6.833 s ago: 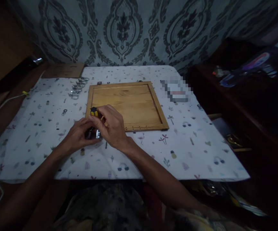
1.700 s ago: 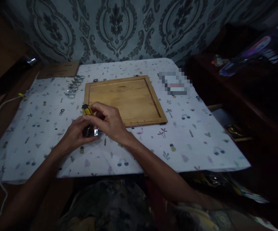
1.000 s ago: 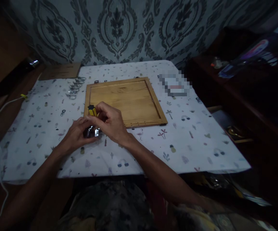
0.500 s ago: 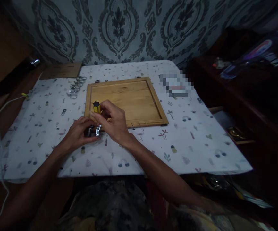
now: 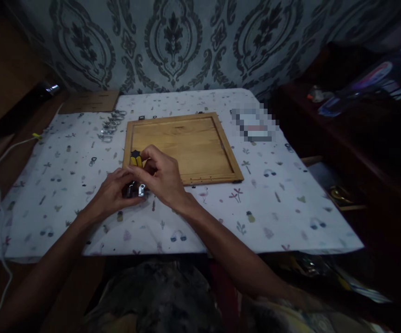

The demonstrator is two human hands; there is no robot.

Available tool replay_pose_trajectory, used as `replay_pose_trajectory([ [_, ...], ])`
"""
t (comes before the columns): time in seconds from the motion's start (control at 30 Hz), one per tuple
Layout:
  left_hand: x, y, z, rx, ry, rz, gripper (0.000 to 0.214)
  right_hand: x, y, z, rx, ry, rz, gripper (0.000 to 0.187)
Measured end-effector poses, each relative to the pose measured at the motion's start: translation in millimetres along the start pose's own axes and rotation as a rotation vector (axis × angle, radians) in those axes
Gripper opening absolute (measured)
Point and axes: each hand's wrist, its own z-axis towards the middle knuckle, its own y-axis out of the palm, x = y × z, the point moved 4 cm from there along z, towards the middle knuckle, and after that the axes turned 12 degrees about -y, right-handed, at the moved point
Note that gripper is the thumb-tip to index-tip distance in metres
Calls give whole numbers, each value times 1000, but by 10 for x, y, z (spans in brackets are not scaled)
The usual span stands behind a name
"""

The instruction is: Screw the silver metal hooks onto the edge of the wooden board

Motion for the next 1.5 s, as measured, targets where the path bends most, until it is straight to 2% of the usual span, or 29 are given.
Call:
replay_pose_trajectory([
  [0.13, 26, -14, -8, 16, 9, 0, 35, 24, 22, -3, -36, 46, 63, 45],
  [0.27, 11, 0, -6, 21, 1, 24, 35, -10, 2, 15, -92, 1, 127, 32],
  [0.4, -2, 16, -2, 14, 1, 41, 32, -62, -7, 37, -175, -21, 143, 29],
  [0.53, 2, 11, -6, 26, -11, 32, 33, -49, 6, 43, -141, 29, 114, 32],
  [0.83, 0, 23, -13, 29, -8, 46, 33, -48, 38, 30, -43, 78, 49, 52],
  [1.07, 7, 20, -18, 44, 13, 29, 33, -78, -4, 51, -134, 70, 68, 39],
  [1.2, -13, 38, -13, 35, 7, 53, 34, -112, 2, 57, -198, 80, 177, 33],
  [1.3, -22, 41, -13, 34, 2, 51, 34, -96, 13, 58, -192, 106, 220, 30],
  [1.5, 12, 10, -19, 24, 6, 34, 35, -24, 28, 62, -129, 73, 80, 32],
])
